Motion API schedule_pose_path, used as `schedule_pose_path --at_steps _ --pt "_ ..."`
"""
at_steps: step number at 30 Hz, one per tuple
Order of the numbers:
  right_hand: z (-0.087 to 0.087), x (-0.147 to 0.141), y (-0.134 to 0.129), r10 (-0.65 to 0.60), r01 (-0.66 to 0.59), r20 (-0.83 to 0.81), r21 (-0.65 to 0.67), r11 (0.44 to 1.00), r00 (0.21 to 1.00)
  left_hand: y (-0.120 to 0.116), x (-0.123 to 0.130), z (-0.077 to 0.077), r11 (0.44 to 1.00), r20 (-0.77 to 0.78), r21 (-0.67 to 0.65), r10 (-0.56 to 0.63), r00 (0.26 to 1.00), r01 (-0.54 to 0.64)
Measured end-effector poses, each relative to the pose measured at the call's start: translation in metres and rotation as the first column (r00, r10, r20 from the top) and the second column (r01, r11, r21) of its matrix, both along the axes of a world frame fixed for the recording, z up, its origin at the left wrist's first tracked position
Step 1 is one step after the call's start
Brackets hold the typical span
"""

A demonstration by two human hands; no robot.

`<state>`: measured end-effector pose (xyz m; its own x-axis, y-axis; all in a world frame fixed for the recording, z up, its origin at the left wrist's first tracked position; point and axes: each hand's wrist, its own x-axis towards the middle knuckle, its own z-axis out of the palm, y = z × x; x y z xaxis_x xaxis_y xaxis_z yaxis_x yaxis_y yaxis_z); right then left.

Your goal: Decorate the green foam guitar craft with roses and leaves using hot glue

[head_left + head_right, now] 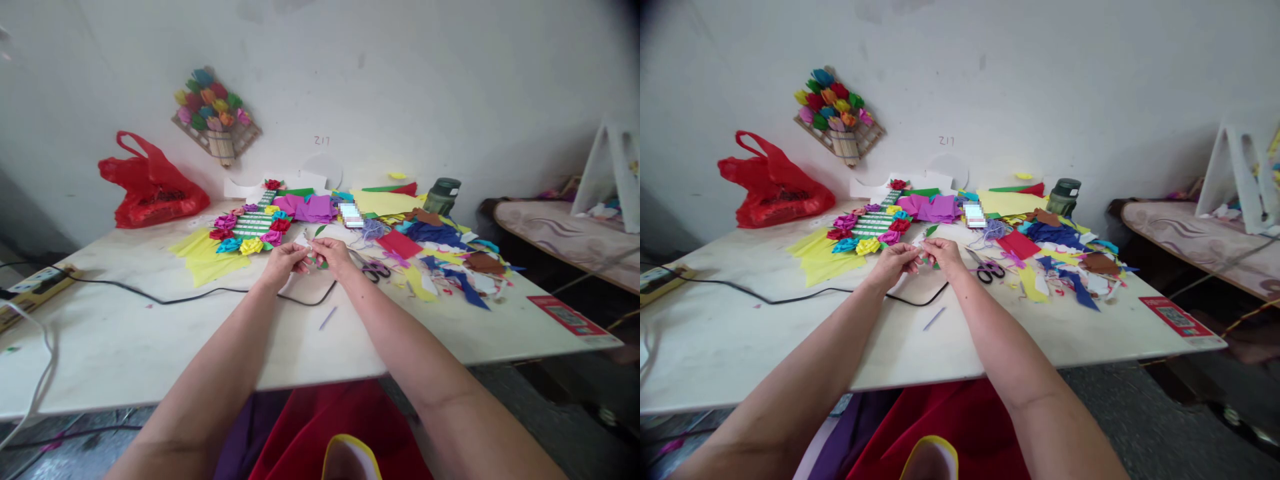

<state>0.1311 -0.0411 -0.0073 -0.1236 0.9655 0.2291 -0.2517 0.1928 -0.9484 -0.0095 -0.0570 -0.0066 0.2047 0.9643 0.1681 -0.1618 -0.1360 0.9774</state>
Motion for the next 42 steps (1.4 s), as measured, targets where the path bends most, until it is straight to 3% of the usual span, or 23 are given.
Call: schedule_pose_path --at_steps 13,28,42 --pt "-0.0073 0.0024 0.0049 0.022 -0.022 -0.012 0.022 1.000 1.000 0.0013 0.0011 -0.0009 0.996 0.057 -0.026 -0.085 0.995 0.087" --pt "-0.0028 0.0008 0.0014 0.007 -0.007 -0.015 -0.011 1.000 1.000 0.0015 0.0002 -0.0013 0.983 0.058 -0.024 -0.182 0.982 0.183" --pt "-0.0003 0.0006 -0.0005 -0.012 0.012 -0.002 0.016 1.000 1.000 0.0030 0.0007 -0.0034 1.000 0.017 0.013 0.009 1.000 -0.009"
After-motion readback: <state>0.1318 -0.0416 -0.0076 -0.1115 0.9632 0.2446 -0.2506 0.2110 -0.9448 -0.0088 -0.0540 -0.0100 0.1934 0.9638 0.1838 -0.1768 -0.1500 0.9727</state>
